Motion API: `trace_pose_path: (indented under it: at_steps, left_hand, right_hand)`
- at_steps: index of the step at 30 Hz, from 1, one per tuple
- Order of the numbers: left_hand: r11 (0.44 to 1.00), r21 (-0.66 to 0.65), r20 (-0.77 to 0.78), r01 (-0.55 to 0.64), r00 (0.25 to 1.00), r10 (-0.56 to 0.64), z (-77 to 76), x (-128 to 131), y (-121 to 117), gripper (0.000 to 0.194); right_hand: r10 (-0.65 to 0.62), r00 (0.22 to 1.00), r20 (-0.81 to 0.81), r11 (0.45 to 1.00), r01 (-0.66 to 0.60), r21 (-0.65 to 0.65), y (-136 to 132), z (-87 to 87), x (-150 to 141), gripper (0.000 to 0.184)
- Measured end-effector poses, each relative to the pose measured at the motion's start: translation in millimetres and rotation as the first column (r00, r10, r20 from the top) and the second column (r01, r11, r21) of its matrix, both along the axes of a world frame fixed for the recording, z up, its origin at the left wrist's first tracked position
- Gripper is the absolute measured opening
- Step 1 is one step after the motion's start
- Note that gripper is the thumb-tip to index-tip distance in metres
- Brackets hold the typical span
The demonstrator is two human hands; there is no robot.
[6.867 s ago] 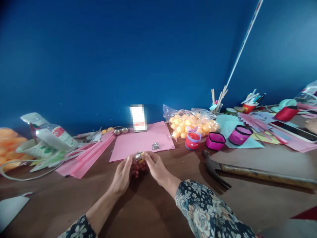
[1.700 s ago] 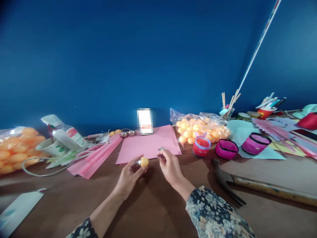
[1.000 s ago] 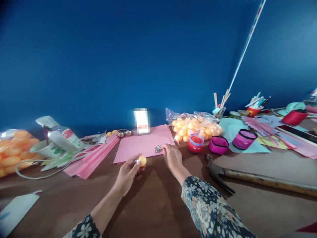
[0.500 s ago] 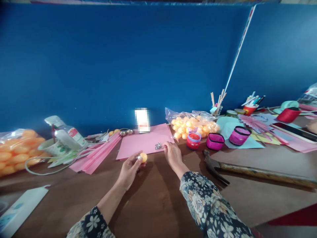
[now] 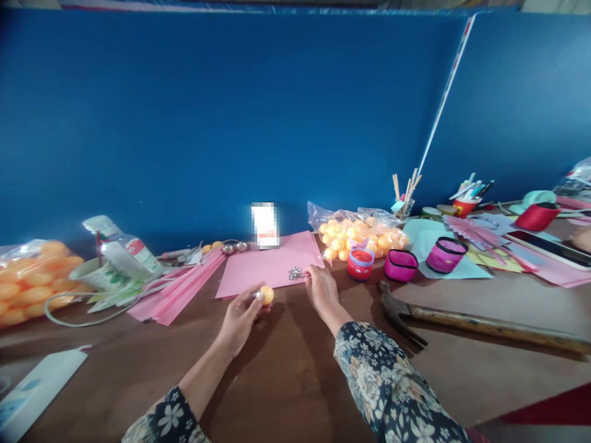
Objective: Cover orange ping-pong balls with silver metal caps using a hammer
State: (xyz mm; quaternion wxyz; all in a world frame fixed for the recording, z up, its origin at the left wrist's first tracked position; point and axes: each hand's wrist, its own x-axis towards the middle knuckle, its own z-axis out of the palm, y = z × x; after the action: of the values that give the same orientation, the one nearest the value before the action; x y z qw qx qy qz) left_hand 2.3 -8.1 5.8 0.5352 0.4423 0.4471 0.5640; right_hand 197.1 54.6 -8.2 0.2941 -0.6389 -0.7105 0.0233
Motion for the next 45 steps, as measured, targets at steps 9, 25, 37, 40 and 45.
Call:
trace_pose_path:
  at_steps: [9, 25, 37, 40, 45]
  left_hand:
    - [1.0, -0.008, -0.008, 0.003, 1.0, -0.003, 2.2, 0.7, -0.7, 0.048]
    - [1.0, -0.015, 0.009, -0.002, 1.0, 0.002, 0.4, 0.2, -0.8, 0.05]
    - [1.0, -0.012, -0.018, -0.006, 1.0, 0.005, 2.8, -0.1, -0.9, 0.05]
    - [1.0, -0.01, -0.014, -0.008, 1.0, 0.008, 2.7, -0.1, -0.9, 0.05]
    - [1.0, -0.015, -0.003, -0.006, 1.0, 0.005, 1.0, 0.0, -0.7, 0.051]
  right_hand:
    - [-0.001, 1.0, 0.002, 1.0, 0.001, -0.022, -0.4, 1.1, -0.2, 0.016]
    - [0.004, 1.0, 0.001, 1.0, -0.004, -0.03, -0.6, 1.7, -0.3, 0.017]
    - [0.017, 1.0, 0.003, 1.0, -0.017, -0.014, 0.7, 0.1, 0.4, 0.016]
    - [0.017, 1.0, 0.003, 1.0, -0.017, -0.008, 0.4, 0.0, 0.0, 0.016]
    - [0.015, 1.0, 0.0, 1.0, -0.015, -0.006, 0.3, -0.6, 0.1, 0.016]
